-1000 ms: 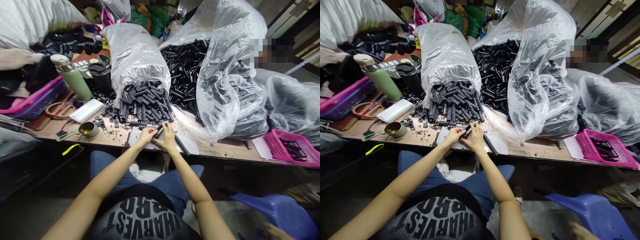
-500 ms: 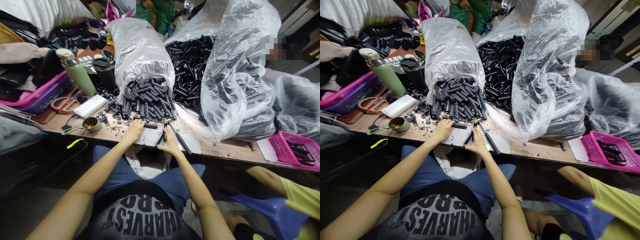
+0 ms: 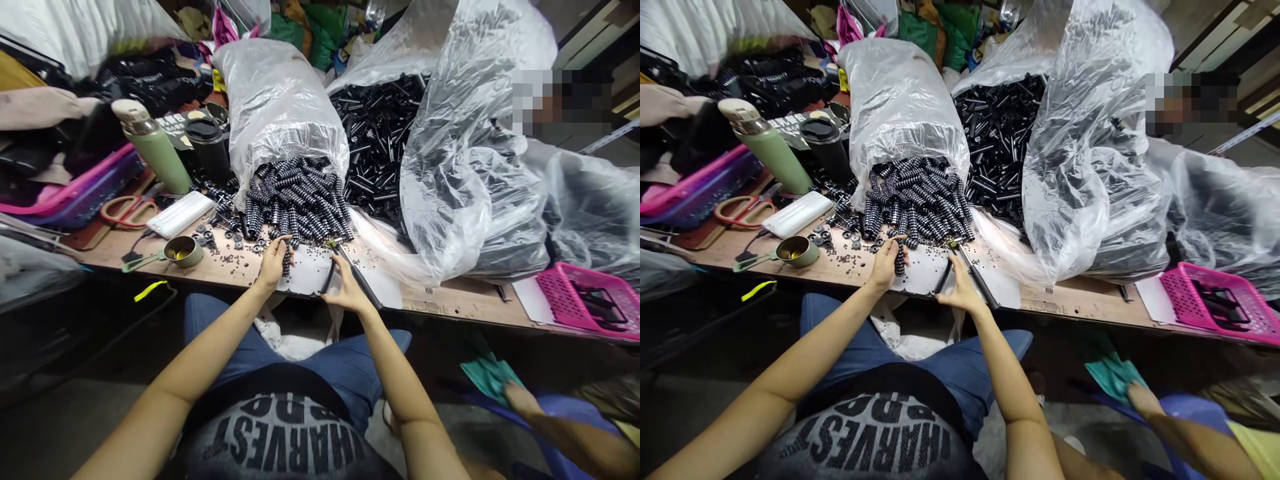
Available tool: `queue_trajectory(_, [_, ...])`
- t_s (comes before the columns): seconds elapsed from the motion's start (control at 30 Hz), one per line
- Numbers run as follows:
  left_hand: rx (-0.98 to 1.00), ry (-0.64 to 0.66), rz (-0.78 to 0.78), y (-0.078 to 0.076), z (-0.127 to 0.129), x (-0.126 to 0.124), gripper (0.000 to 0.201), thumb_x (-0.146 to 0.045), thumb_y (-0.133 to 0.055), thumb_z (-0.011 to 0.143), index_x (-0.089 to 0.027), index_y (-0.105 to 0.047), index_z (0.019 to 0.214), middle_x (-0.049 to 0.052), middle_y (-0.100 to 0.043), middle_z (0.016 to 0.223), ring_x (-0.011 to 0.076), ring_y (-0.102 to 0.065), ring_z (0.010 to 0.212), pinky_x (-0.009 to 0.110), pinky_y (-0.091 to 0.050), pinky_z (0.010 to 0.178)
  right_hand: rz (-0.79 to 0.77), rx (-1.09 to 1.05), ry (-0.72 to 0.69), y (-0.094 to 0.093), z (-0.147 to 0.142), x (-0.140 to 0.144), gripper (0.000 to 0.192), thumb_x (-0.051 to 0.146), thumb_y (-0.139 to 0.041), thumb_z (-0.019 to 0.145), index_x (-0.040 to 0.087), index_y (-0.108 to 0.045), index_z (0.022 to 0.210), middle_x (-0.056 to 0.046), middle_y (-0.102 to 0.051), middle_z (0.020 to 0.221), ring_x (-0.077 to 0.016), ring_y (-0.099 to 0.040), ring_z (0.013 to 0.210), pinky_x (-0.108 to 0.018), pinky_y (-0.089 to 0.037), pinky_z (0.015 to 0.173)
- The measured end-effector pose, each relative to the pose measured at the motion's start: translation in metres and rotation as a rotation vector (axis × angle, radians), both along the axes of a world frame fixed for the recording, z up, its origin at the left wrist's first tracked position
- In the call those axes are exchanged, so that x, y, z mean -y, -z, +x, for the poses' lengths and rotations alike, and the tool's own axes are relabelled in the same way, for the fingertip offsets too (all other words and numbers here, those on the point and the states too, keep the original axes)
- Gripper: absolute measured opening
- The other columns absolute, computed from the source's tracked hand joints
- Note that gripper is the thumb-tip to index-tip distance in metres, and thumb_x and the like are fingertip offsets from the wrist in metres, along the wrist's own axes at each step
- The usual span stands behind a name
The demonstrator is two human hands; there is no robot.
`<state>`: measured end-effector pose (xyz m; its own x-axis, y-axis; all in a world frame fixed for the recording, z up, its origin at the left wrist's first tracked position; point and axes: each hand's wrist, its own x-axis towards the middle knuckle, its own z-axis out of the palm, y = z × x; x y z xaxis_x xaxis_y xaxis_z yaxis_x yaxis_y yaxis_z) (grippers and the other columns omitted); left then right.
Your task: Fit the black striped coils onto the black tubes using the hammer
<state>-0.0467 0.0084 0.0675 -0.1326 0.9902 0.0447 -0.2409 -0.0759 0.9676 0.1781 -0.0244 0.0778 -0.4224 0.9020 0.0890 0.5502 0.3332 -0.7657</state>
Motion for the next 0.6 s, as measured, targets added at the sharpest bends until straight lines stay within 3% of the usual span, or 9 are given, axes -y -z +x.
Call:
queue_trajectory(0.07, [0.150,0.089,-0.113,-0.010,0.008,0.002,0.049,-0.055,-0.053,0.085,-0.018,-0.055,0.117,-0.004,-0.052,0.066,0.0056,-0.043,0.040,0.019,-0.034,0.038,0.034,-0.001,-0.038,-0.010,-0.006,-0.002,0.107,0.025,-0.074,0.061,0.020,-0.012,0.149,-0.016,-0.019,0.151,-0.0308,-0.017,0.143,-0.050,-0.031,0.112])
queue_trajectory(0.13, [0.233,0.179,-0.190,-0.022,0.013,0.007,0.052,-0.053,-0.058,0.082,-0.018,-0.054,0.121,-0.007,-0.048,0.059,0.0036,-0.035,0.033,0.016,-0.023,0.032,0.077,-0.019,-0.087,-0.022,-0.015,0.000,0.109,0.024,-0.073,0.062,0.020,-0.008,0.149,-0.016,-0.017,0.152,-0.0305,-0.016,0.144,-0.049,-0.031,0.113])
queue_trajectory(0.2, [0.274,0.222,-0.249,-0.031,0.018,0.013,0.052,-0.050,-0.058,0.082,-0.017,-0.055,0.123,-0.008,-0.047,0.054,0.0042,-0.035,0.031,0.015,-0.021,0.030,0.130,-0.041,-0.130,-0.032,-0.025,0.003,0.109,0.023,-0.072,0.062,0.020,-0.007,0.149,-0.016,-0.017,0.151,-0.0306,-0.016,0.143,-0.049,-0.030,0.114])
queue_trajectory(0.4, [0.320,0.159,-0.346,-0.038,0.031,0.022,0.038,-0.039,-0.063,0.076,-0.011,-0.065,0.100,-0.001,-0.060,0.061,0.0101,-0.053,0.041,0.021,-0.043,0.038,0.248,-0.051,-0.225,-0.043,-0.044,0.002,0.109,0.019,-0.070,0.061,0.020,-0.006,0.149,-0.015,-0.022,0.149,-0.0294,-0.017,0.143,-0.048,-0.027,0.116])
queue_trajectory(0.6, [0.262,0.180,-0.353,-0.043,0.038,0.024,0.048,-0.045,-0.066,0.074,-0.011,-0.064,0.107,-0.001,-0.061,0.059,0.0126,-0.057,0.041,0.024,-0.048,0.040,0.280,-0.062,-0.182,-0.037,-0.049,-0.002,0.105,0.026,-0.076,0.064,0.016,-0.013,0.146,-0.019,-0.024,0.150,-0.0293,-0.020,0.143,-0.049,-0.021,0.118])
